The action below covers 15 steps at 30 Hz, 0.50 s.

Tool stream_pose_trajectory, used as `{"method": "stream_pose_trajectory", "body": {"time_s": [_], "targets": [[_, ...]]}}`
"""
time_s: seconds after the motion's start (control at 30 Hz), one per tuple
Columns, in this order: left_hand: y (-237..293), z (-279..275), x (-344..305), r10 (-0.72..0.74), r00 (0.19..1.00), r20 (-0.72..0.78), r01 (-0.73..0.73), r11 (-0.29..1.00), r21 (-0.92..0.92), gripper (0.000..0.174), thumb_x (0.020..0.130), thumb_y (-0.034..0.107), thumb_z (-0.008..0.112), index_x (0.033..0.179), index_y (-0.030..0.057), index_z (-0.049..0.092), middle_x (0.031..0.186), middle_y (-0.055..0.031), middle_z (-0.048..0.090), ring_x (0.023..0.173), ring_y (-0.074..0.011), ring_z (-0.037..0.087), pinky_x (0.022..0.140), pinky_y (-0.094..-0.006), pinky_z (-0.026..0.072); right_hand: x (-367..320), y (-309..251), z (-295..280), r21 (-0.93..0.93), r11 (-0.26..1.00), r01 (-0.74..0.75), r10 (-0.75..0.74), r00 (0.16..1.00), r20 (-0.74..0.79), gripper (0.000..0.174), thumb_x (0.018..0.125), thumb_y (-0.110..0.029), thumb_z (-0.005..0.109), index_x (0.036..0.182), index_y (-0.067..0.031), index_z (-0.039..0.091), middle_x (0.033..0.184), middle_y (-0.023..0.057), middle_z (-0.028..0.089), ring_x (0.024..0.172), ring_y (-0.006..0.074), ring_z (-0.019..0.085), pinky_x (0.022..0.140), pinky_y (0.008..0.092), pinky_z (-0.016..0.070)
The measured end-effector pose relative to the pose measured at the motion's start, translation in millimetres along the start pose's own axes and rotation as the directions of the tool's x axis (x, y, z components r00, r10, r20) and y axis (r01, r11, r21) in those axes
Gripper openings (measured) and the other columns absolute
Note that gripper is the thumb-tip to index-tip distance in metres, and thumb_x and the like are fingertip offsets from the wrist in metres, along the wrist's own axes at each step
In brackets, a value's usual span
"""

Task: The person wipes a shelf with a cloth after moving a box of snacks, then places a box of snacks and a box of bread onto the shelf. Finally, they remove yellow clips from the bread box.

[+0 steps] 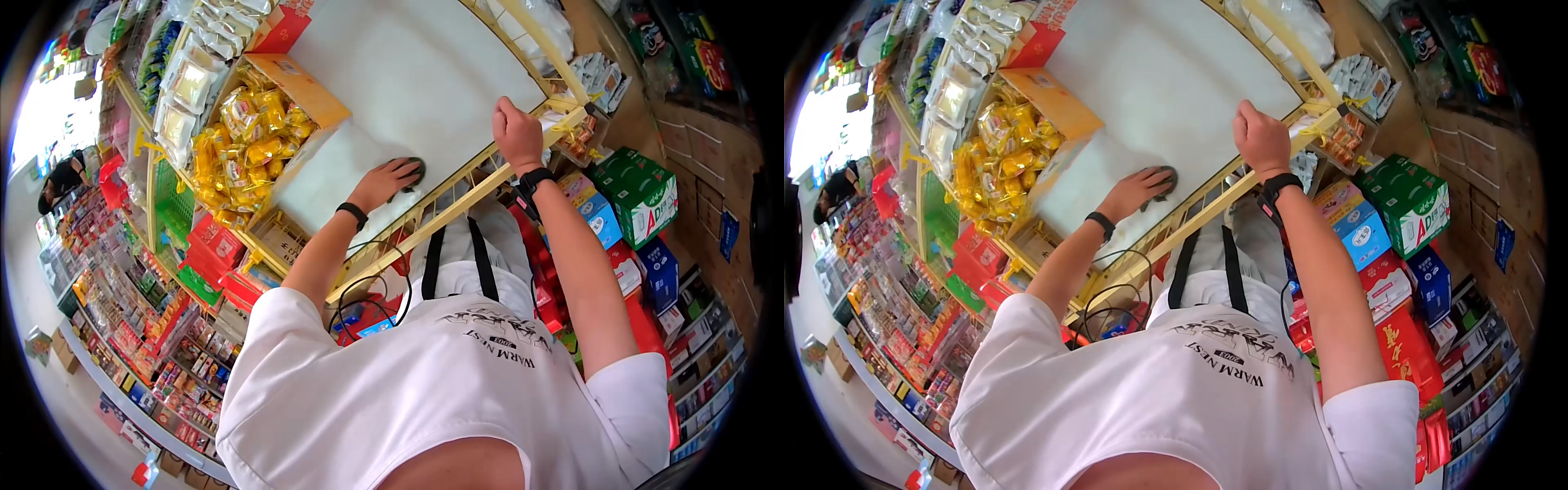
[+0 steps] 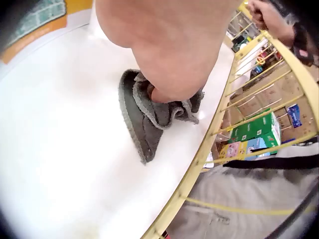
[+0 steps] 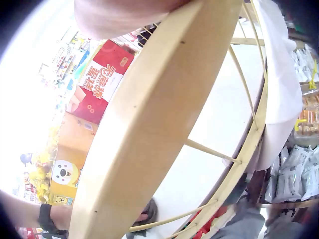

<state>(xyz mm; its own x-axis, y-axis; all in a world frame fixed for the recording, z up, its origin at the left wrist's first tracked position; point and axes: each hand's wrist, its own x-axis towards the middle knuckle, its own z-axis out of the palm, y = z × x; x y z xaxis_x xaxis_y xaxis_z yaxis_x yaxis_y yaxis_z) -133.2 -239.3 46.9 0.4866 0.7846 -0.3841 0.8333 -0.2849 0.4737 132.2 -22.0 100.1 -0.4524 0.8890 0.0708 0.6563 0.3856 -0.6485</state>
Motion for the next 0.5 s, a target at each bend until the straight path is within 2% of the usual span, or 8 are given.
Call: {"method": "stream_pose_trajectory", "body": {"time_s": [0.07,0.1,0.17,0.23,0.3,0.4,0.43,0.5], "targets": [[-12,7,-13,-0.116,0.986,-0.119,0.124,0.991,0.058,0.05,0.092,0.006,0.055,0.141,0.0188,0.058,0.159,-0.0032,0.044,0.144,-0.0275,0.045,0.114,-0.0367,0.0457,0,1,1,-0.002,1.0,-0.003,0.003,1.0,0.002,0.011,0.095,-0.017,0.052,0.087,-0.0111,0.056,0.067,0.0146,0.064,0.064,0.04,0.064,0.057,0.0513,0.0488],[-19,-1,-9,-0.219,0.957,-0.19,0.226,0.974,0.018,0.052,0.093,0.003,0.053,0.143,0.0163,0.056,0.158,-0.0072,0.045,0.144,-0.029,0.045,0.115,-0.0379,0.0449,1,1,-1,-0.008,1.0,0.0,0.0,1.0,0.002,0.011,0.095,-0.017,0.052,0.087,-0.0111,0.056,0.067,0.0146,0.064,0.064,0.04,0.064,0.057,0.0513,0.0488],[-40,-6,16,-0.398,0.818,-0.417,0.449,0.893,0.028,0.054,0.094,0.002,0.051,0.146,0.0114,0.05,0.159,-0.011,0.042,0.144,-0.0316,0.044,0.114,-0.0396,0.045,0,-1,0,-0.006,1.0,-0.027,0.027,0.999,0.024,0.011,0.095,-0.017,0.052,0.087,-0.0109,0.057,0.068,0.0149,0.064,0.064,0.0403,0.064,0.058,0.0516,0.0488],[-59,-22,58,-0.48,0.718,-0.504,0.56,0.829,0.008,0.054,0.094,0.0,0.049,0.148,0.005,0.047,0.159,-0.0174,0.039,0.146,-0.0374,0.04,0.114,-0.0414,0.0442,-1,-1,-1,-0.017,0.999,-0.035,0.036,0.999,0.031,0.011,0.095,-0.017,0.052,0.087,-0.0108,0.057,0.068,0.0149,0.064,0.064,0.0404,0.064,0.057,0.0514,0.0488],[-81,-27,107,-0.513,0.565,-0.646,0.591,0.798,-0.117,0.058,0.091,-0.005,0.048,0.149,0.0018,0.044,0.158,-0.024,0.038,0.143,-0.0455,0.038,0.116,-0.0461,0.04,-1,-1,-2,-0.031,0.999,-0.045,0.046,0.998,0.041,0.012,0.095,-0.017,0.052,0.087,-0.0107,0.056,0.067,0.0149,0.064,0.064,0.0404,0.063,0.057,0.0512,0.0487],[-81,-49,178,-0.528,0.408,-0.744,0.604,0.768,-0.214,0.053,0.091,-0.004,0.049,0.143,0.0001,0.049,0.153,-0.0242,0.042,0.14,-0.0447,0.041,0.114,-0.0471,0.041,-3,-3,-4,-0.042,0.999,-0.03,0.032,0.998,0.045,0.011,0.095,-0.016,0.052,0.087,-0.0108,0.057,0.068,0.0148,0.064,0.064,0.0401,0.063,0.057,0.0505,0.0486],[-72,-51,199,-0.463,0.386,-0.798,0.498,0.833,-0.242,0.05,0.089,0.0,0.052,0.14,-0.0005,0.053,0.15,-0.0225,0.048,0.139,-0.0426,0.044,0.115,-0.0473,0.0395,-4,-6,-6,-0.045,0.998,-0.037,0.039,0.999,0.035,0.01,0.095,-0.016,0.053,0.087,-0.0109,0.058,0.069,0.0148,0.064,0.064,0.0399,0.064,0.057,0.0502,0.0486],[-45,-49,234,-0.365,0.533,-0.763,0.333,0.92,-0.208,0.049,0.087,0.003,0.054,0.136,-0.0029,0.057,0.145,-0.0207,0.054,0.138,-0.0398,0.047,0.118,-0.0468,0.036,-2,-8,-6,-0.038,0.999,-0.024,0.024,1.0,0.001,0.008,0.093,-0.013,0.054,0.087,-0.0108,0.058,0.07,0.015,0.065,0.065,0.0395,0.064,0.056,0.0496,0.0488]]}}
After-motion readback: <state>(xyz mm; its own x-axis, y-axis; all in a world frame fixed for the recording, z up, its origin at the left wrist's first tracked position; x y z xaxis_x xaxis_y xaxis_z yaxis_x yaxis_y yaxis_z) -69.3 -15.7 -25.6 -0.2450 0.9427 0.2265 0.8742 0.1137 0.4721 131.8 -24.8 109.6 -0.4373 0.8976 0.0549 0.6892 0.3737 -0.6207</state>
